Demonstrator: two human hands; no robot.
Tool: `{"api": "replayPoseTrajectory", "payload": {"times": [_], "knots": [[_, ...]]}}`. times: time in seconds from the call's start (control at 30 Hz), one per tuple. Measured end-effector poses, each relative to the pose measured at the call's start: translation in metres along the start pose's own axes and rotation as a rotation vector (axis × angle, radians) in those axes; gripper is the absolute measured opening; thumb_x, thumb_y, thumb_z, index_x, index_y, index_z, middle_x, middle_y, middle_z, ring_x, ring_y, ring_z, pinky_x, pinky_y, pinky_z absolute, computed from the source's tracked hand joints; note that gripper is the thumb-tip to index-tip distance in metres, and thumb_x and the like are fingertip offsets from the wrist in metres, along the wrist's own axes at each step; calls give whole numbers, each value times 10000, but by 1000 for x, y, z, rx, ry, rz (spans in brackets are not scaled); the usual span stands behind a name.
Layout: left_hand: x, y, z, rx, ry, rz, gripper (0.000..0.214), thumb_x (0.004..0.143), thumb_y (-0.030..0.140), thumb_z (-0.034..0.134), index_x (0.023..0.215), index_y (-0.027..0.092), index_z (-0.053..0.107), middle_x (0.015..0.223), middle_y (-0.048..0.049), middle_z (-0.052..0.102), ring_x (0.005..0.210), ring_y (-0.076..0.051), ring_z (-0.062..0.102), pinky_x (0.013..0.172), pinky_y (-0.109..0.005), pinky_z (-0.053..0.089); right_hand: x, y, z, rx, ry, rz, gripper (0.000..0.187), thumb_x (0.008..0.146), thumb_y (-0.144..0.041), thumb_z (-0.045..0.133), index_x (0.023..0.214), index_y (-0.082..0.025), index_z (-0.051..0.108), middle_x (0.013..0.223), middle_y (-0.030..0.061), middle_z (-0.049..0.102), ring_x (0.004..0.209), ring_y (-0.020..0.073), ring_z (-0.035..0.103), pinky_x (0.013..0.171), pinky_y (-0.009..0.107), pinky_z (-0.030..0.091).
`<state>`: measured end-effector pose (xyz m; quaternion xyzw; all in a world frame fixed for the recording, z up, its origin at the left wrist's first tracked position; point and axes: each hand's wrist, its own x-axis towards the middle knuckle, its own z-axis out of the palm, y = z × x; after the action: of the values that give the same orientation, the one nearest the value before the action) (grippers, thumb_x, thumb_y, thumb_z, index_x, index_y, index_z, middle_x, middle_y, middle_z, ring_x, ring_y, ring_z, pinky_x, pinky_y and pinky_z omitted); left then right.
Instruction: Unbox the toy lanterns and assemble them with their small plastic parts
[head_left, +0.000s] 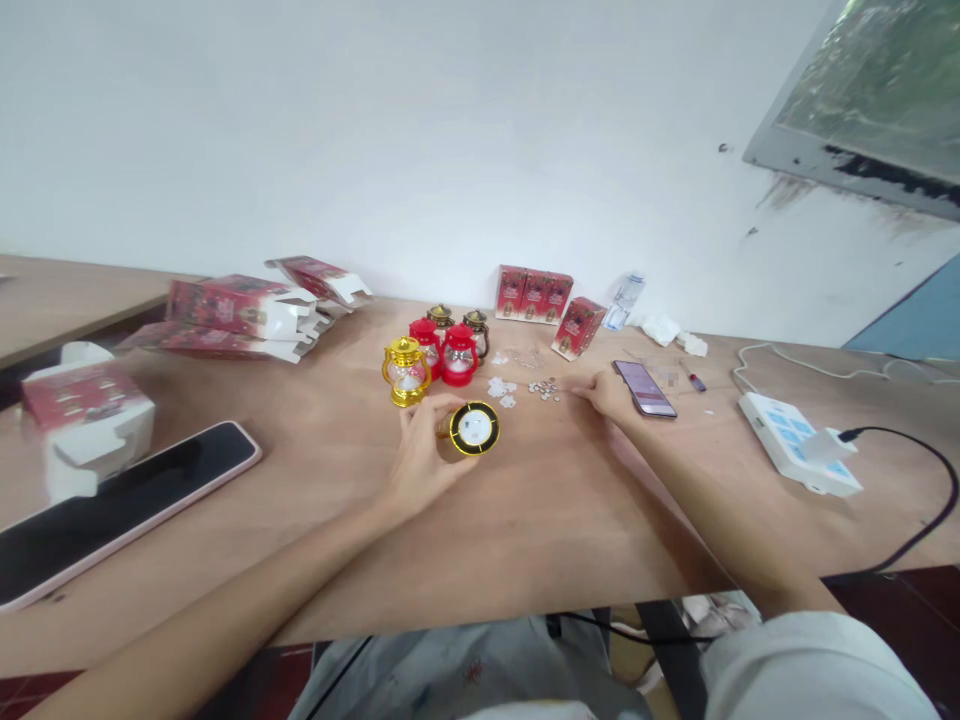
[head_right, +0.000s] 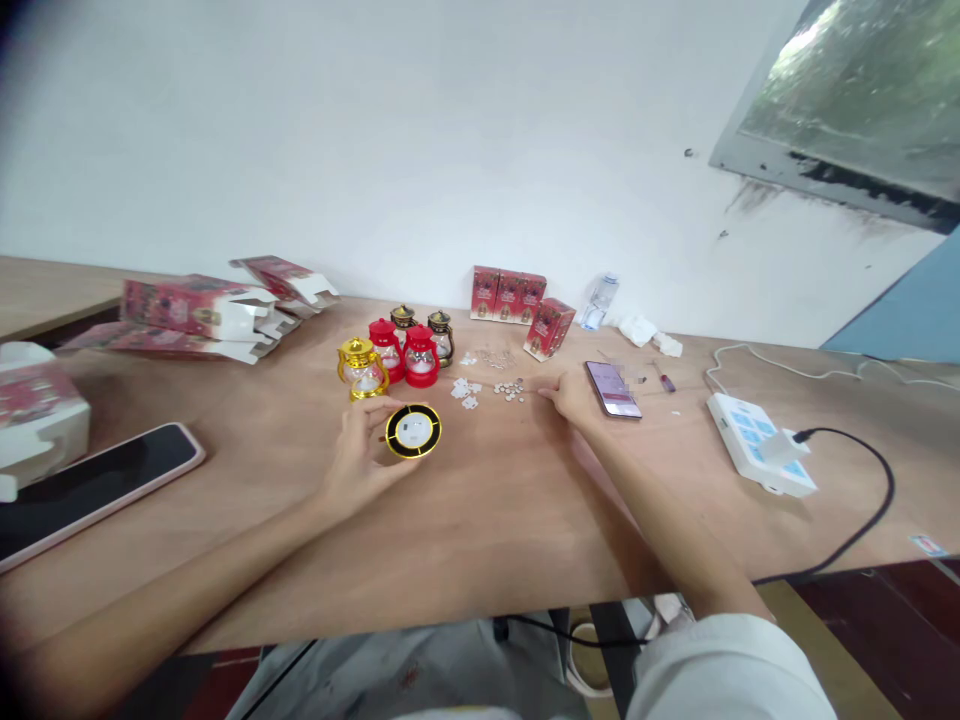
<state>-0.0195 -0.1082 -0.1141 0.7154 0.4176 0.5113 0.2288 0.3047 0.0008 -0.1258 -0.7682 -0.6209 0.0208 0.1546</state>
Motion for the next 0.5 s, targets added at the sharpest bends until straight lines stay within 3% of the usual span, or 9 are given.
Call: {"api": "replayPoseTrajectory", "payload": {"times": [0.23, 0.5], "knots": [[1, 0, 0, 105, -4, 33, 501, 636, 285, 725, 1064, 234, 468, 1095, -59, 580, 1074, -251, 532, 943, -398, 350, -6, 6, -3, -49, -20, -118, 284, 862, -334, 515, 800, -122, 693, 786, 117, 707, 708, 197, 641, 596, 248, 405], [1, 0, 0, 131, -7, 84, 499, 649, 238, 709, 1089, 235, 474, 1091, -57, 583, 1068, -248, 530, 938, -399, 365, -3, 9, -30, -190, -160, -469, 208, 854, -174, 502, 935, -146, 692, 989, 98, 699, 904, 190, 625, 784, 246, 415]]}}
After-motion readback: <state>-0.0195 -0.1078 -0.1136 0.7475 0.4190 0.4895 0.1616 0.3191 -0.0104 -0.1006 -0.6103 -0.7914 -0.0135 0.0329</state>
